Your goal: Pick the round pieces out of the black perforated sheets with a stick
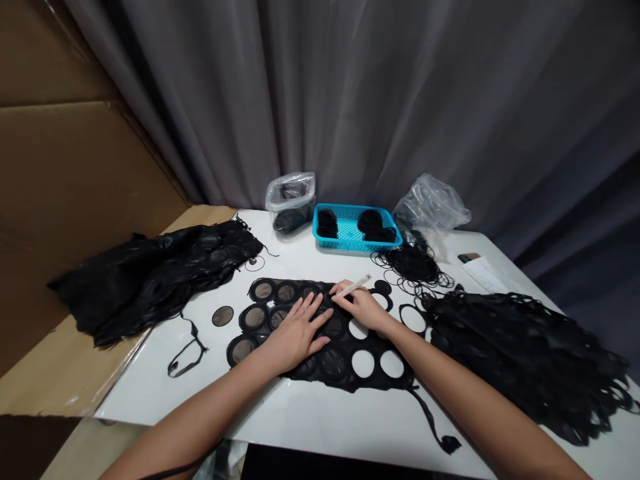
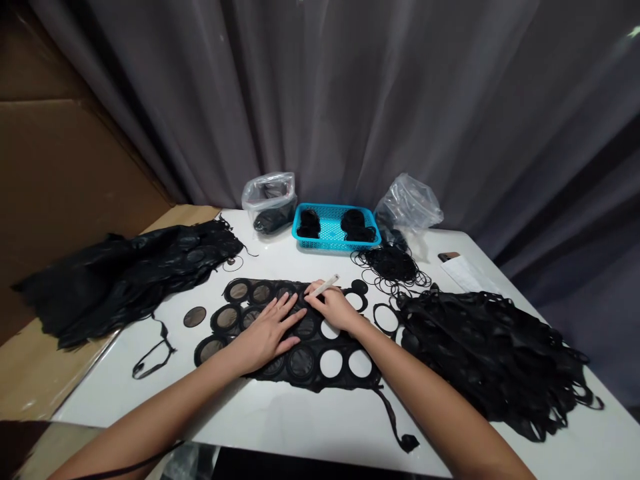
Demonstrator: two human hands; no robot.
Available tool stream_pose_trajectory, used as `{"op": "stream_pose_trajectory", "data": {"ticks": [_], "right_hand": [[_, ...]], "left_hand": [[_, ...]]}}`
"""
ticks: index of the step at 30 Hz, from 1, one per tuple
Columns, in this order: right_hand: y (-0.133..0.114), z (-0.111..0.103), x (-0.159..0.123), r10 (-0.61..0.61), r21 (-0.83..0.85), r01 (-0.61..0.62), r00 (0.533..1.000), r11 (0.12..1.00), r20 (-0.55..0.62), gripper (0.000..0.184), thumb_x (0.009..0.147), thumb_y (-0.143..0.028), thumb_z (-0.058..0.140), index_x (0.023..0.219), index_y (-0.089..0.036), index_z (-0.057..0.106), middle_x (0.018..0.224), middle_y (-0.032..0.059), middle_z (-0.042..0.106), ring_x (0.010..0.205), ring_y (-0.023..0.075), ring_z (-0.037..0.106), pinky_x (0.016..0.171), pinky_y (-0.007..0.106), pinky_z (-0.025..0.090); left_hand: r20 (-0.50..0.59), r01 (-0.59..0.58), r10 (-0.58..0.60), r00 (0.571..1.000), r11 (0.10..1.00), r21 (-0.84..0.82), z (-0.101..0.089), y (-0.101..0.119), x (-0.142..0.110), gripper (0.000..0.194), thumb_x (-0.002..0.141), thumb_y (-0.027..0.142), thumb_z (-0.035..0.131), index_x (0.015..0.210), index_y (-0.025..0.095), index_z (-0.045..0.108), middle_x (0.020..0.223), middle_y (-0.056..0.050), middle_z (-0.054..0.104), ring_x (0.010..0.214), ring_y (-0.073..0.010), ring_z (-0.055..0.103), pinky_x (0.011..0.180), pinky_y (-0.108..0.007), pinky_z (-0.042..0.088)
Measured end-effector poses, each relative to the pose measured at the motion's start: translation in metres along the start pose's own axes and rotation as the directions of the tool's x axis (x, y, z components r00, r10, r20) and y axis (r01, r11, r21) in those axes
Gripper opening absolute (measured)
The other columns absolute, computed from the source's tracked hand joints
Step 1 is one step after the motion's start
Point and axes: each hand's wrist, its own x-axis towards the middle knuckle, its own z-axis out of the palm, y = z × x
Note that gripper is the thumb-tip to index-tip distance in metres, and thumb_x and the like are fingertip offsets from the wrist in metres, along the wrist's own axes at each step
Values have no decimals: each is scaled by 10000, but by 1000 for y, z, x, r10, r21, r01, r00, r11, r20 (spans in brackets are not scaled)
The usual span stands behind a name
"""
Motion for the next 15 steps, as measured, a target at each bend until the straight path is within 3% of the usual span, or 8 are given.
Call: {"op": "stream_pose_trajectory", "data": {"ticks": [15], "right_hand": [[0,-2,1,-10,-5,10,999,1000,35,131,935,-275,542,824,-214,579,1003,49,621,941,204,601,900,363,448]], "left_hand": [[17,21,-21,1000,1000,21,4,1,0,562,972,426,573,1473,217,425,1600,-162,292,1486,-345,243,1176,-533,287]]}}
